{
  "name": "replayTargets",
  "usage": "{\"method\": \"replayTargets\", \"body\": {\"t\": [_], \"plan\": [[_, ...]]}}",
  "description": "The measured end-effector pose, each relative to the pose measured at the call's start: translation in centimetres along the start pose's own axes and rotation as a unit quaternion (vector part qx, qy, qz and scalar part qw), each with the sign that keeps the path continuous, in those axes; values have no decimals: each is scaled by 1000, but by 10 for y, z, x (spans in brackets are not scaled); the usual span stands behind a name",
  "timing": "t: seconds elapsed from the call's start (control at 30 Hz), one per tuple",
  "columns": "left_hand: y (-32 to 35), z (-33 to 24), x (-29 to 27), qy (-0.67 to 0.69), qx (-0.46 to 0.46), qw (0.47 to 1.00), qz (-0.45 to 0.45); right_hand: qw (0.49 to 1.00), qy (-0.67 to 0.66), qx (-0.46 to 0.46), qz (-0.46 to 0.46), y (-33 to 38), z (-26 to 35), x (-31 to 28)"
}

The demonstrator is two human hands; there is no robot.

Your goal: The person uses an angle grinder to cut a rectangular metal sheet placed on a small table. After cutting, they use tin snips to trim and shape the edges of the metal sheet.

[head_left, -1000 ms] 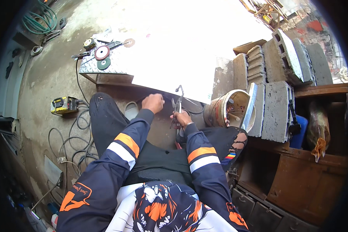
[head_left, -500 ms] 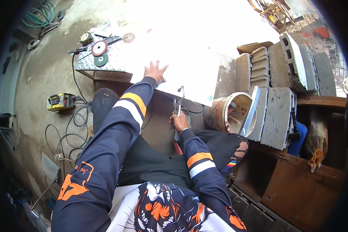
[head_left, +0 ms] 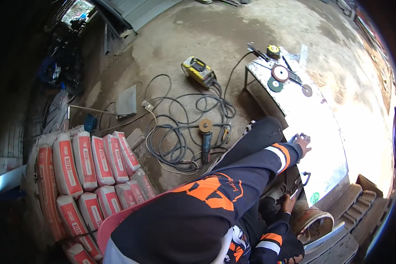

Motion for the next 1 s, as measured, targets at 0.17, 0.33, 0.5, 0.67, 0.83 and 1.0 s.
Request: {"method": "replayTargets", "body": {"t": [0.17, 0.33, 0.5, 0.67, 0.83, 1.0], "plan": [[-12, -25, 14, -6, 62, 998, -1, 999, -41, 16, -4, -3, -29, -24], [-1, -13, 54, -66, -1, 967, -245, 994, -80, -12, 76, -10, -23, -12], [24, -12, 36, 11, 7, 958, -286, 994, -89, 35, 53, -24, -39, -19], [26, -6, 31, -5, 36, 961, -272, 995, -70, 57, 33, -15, -21, -9], [30, -9, 34, 38, -6, 972, -233, 994, -74, 54, 54, -12, -11, -5], [39, -22, 39, -22, 50, 982, -181, 995, -66, 72, 15, -6, -8, 2]]}}
Point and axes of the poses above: each hand's wrist, its own y-axis away from the middle knuckle, its own x-axis out of the palm, z = x × y, the point moved 1 cm from there along -y, towards the middle knuckle, and after that the axes turned 3 degrees about -x, right-handed, at the moved point
